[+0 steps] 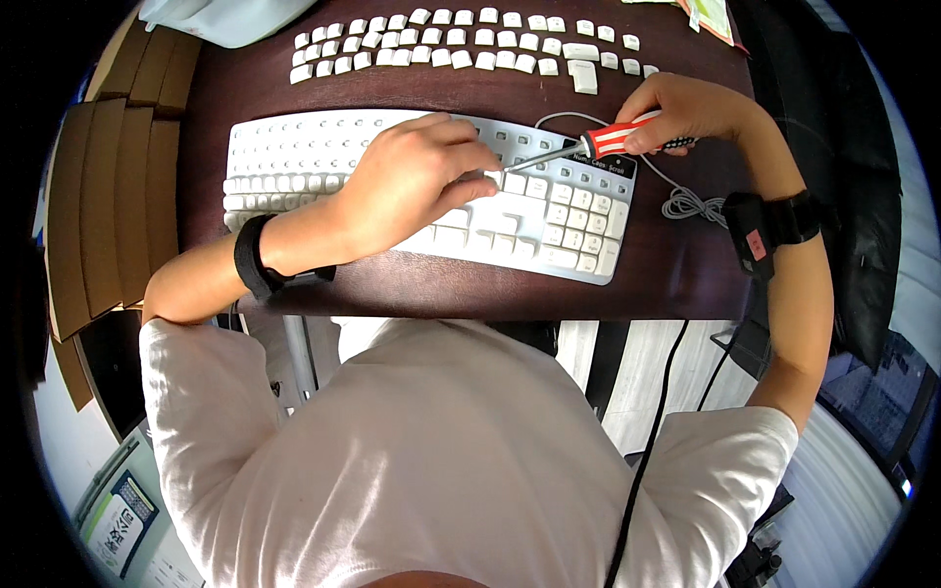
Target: The person uses a red-handled screwdriver to pry off white keycaps from a white keyboard. They remove the keycaps one by one and place them on the desk surface. The person continues this process across multiple keys throughout the clip.
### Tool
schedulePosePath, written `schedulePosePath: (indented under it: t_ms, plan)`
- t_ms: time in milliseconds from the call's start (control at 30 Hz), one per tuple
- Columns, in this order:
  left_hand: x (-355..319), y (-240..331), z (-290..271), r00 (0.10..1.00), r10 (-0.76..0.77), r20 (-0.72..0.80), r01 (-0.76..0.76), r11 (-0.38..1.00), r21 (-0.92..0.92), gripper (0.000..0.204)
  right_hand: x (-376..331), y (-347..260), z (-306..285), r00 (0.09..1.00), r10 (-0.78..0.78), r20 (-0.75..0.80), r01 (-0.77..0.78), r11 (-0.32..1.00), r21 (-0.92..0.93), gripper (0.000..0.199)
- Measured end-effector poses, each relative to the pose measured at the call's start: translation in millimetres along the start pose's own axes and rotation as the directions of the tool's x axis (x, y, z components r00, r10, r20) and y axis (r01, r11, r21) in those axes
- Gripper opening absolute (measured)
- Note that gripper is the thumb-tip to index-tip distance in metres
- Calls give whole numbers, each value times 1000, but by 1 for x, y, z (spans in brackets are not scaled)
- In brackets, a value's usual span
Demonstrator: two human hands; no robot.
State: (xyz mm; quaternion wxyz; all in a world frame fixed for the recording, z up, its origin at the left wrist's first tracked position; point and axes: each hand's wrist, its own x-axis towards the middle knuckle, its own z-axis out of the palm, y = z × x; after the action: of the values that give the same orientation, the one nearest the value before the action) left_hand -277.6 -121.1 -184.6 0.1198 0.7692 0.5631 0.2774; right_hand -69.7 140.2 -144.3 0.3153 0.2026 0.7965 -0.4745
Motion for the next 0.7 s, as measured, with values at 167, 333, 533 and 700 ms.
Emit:
schedulePosePath:
  t_ms: [167,333,533,700]
  plan:
    - [1,0,4,1000,1,-10,-1,1000,-8,15,-1,-2,-2,1000,-10,23,10,1000,8,42]
    - [-1,1,8,1000,24,-9,-23,999,23,16,3,0,-5,999,-31,36,30,999,40,38]
    - [-1,0,8,1000,25,15,-25,999,42,17,6,3,-5,997,-62,46,59,996,62,36]
    - [-2,0,10,999,41,23,-43,996,81,17,7,3,-3,998,-65,11,65,997,40,36]
